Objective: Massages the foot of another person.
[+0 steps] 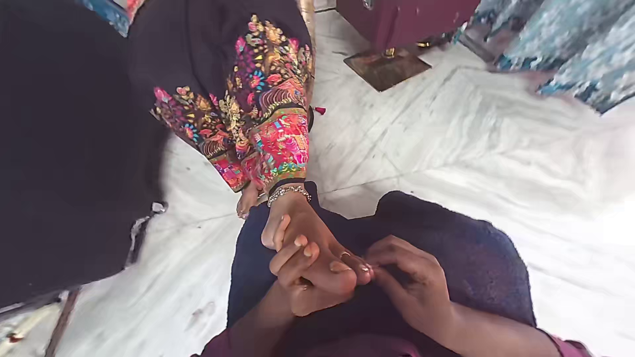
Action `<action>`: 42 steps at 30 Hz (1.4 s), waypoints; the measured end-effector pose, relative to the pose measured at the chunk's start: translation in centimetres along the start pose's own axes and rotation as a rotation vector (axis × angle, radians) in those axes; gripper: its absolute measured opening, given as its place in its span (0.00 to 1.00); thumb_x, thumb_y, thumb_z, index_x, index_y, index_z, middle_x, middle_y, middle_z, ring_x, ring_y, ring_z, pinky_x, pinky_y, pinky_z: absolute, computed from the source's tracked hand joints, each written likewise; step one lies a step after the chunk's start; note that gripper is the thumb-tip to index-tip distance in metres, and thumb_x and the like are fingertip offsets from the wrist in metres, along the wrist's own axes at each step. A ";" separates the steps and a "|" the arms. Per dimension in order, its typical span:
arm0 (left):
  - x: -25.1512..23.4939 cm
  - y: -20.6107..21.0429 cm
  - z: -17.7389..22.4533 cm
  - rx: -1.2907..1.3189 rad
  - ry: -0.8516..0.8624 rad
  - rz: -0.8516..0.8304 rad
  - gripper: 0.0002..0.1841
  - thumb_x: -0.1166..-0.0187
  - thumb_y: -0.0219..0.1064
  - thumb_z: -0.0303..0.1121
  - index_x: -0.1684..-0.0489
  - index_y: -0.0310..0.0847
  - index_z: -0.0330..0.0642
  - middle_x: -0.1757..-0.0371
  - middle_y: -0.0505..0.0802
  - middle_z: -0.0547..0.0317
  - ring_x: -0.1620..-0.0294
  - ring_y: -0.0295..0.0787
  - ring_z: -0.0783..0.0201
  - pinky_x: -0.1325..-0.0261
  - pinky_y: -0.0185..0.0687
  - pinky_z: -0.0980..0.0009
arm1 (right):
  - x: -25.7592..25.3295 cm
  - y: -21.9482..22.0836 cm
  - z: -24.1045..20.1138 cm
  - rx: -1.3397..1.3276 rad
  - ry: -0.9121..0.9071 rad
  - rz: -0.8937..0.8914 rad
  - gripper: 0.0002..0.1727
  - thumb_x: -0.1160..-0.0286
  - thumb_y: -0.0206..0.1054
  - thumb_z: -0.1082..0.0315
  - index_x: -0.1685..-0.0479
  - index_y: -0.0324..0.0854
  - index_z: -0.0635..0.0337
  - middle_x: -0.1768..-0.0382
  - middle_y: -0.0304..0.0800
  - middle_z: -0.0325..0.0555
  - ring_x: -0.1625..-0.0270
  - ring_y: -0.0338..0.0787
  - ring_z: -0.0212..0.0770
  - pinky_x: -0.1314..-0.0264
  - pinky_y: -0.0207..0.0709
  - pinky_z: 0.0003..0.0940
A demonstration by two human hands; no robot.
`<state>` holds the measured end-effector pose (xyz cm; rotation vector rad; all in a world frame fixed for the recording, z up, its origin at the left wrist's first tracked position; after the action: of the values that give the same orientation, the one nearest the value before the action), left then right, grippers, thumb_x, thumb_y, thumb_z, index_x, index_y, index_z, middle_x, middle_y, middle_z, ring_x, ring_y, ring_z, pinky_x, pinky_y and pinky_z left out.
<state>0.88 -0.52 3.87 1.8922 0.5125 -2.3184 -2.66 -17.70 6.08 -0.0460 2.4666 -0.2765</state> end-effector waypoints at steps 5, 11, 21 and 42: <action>0.3 -0.2 -0.2 0.045 0.005 0.037 0.16 0.19 0.70 0.46 0.35 0.84 0.62 0.16 0.73 0.71 0.11 0.60 0.64 0.07 0.41 0.47 | 0.5 0.2 -0.7 0.216 -0.179 -0.045 0.09 0.17 0.68 0.64 0.48 0.85 0.59 0.48 0.88 0.38 0.40 0.87 0.24 0.34 0.80 0.16; -0.6 -0.3 0.0 0.090 -0.021 -0.033 0.14 0.17 0.68 0.47 0.38 0.83 0.62 0.16 0.71 0.73 0.10 0.57 0.67 0.06 0.39 0.49 | 0.5 0.2 -0.7 0.269 -0.190 0.058 0.07 0.21 0.72 0.64 0.52 0.85 0.56 0.49 0.90 0.32 0.41 0.87 0.21 0.36 0.81 0.15; -0.2 -0.2 -0.1 0.035 -0.034 -0.027 0.12 0.20 0.71 0.47 0.43 0.83 0.61 0.16 0.71 0.73 0.10 0.57 0.67 0.07 0.41 0.49 | -0.3 0.2 0.0 0.209 -0.064 0.098 0.04 0.23 0.72 0.63 0.56 0.87 0.50 0.55 0.91 0.25 0.48 0.88 0.16 0.43 0.82 0.11; -0.6 -0.7 0.1 0.079 -0.081 0.025 0.08 0.18 0.68 0.47 0.51 0.85 0.61 0.21 0.76 0.73 0.12 0.60 0.68 0.07 0.41 0.52 | -0.6 1.0 0.3 0.122 -0.023 0.125 0.03 0.24 0.72 0.64 0.58 0.89 0.47 0.58 0.91 0.22 0.49 0.88 0.16 0.43 0.80 0.11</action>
<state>0.74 0.00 4.56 1.8164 0.3926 -2.4217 -1.99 -16.72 6.02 0.1553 2.4134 -0.3693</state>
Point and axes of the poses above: each hand's wrist, its own x-axis away from the middle knuckle, its own y-axis out of the palm, z = x × y, the point moved 4 cm from there along -x, towards the middle knuckle
